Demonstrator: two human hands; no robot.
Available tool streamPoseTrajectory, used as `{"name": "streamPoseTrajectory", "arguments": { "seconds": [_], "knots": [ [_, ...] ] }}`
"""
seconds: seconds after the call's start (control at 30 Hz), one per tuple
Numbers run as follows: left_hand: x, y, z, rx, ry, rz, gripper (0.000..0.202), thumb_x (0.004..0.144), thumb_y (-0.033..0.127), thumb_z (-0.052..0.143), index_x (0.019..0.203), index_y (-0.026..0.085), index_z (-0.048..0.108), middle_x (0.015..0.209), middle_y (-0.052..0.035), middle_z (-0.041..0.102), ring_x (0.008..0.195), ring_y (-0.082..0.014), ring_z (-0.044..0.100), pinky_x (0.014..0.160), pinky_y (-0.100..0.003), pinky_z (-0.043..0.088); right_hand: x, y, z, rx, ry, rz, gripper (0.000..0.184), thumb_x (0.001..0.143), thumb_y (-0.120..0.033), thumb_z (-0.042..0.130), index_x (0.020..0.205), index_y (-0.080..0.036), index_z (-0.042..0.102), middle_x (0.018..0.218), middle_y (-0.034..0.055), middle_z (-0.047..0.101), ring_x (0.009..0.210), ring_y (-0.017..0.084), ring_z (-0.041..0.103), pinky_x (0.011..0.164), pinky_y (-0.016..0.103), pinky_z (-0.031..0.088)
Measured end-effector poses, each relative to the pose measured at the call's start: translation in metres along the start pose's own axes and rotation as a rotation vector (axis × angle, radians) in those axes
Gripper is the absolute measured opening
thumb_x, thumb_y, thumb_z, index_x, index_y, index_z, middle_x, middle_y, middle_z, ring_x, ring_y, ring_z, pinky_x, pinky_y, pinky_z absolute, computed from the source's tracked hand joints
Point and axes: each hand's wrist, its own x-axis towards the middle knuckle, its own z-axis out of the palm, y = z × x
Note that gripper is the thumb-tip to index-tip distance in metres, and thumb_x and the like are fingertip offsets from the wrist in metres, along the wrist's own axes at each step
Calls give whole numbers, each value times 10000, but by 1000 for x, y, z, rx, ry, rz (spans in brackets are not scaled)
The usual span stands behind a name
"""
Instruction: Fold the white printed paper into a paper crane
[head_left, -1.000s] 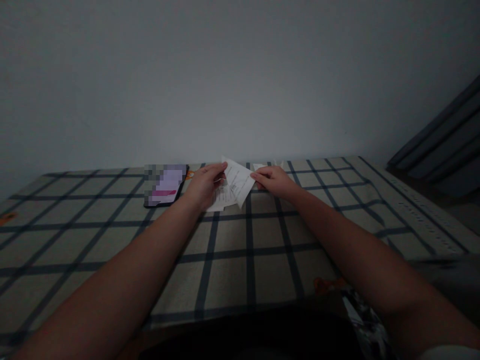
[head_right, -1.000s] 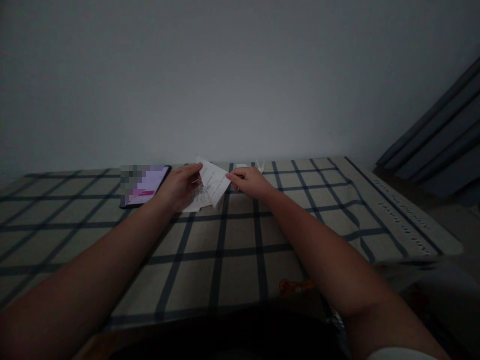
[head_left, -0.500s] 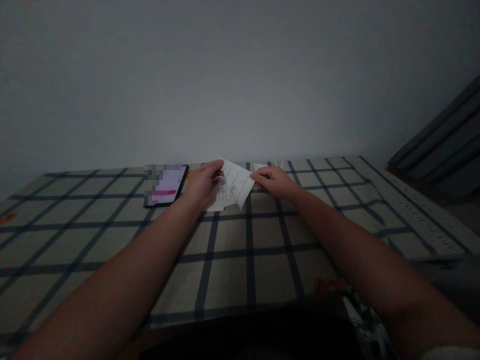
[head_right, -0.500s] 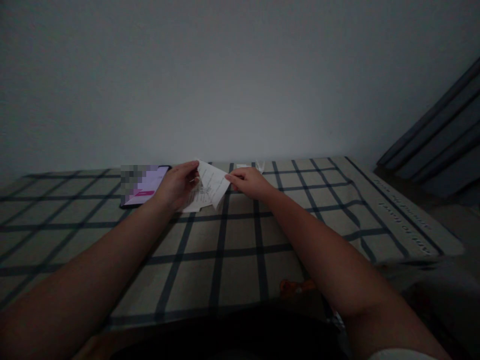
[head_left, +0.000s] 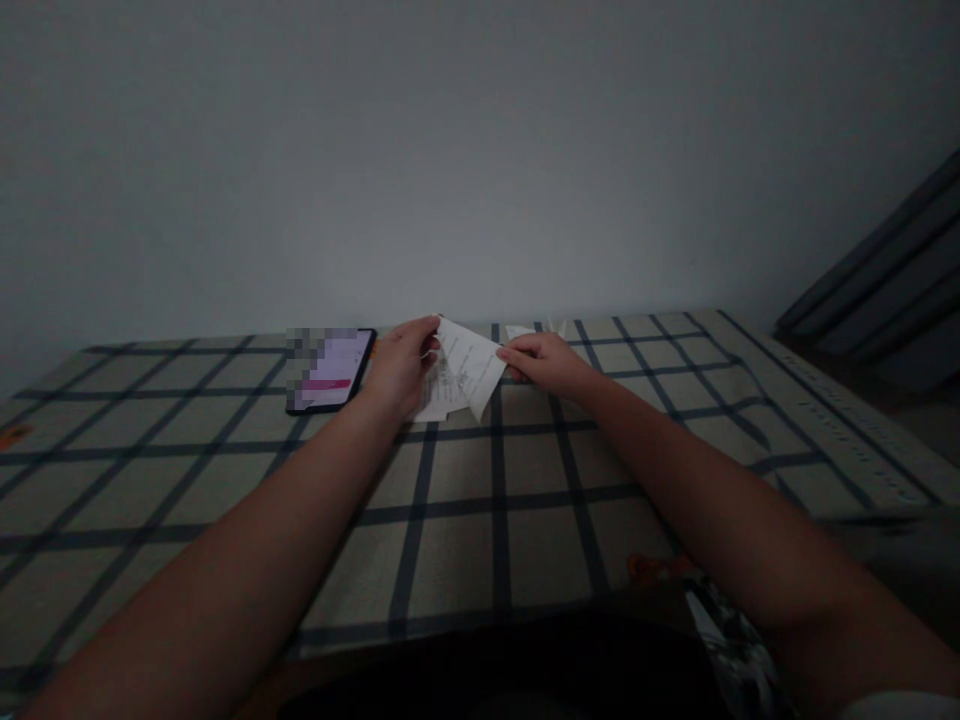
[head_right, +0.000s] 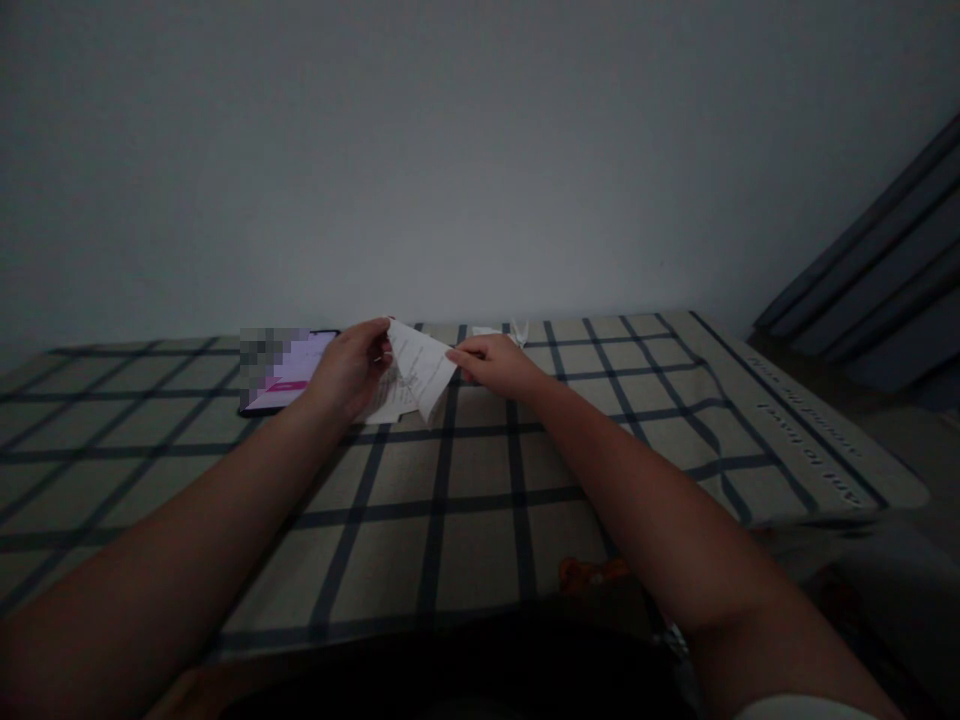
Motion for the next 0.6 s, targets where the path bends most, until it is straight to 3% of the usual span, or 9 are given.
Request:
{"name": "streamPoseTrajectory", "arguments": {
  "seconds": [0.23,0.47,0.6],
  "knots": [
    [0,1,-2,17,-13,15,291,617,288,798,874,173,723,713,15,584,622,-84,482,558,-201,363,0,1,0,9,-8,-4,418,934,-460,459,645,-170,546,627,-14,504,600,106,436,610,274,306],
    [4,0,-4,-14,-12,20,209,642,300,777,784,174,693,682,17,568,599,-91,479,530,-216,348,0,3,1,7,-3,-17,419,935,-451,464,642,-166,554,623,-14,516,586,103,448,600,270,309],
    [11,7,-10,-38,11,19,205,636,298,778,741,170,656,759,6,608,587,-73,458,508,-204,338,0,3,1,3,-9,-2,416,938,-440,470,634,-167,551,618,-12,522,583,102,451,597,274,311]
  ]
}}
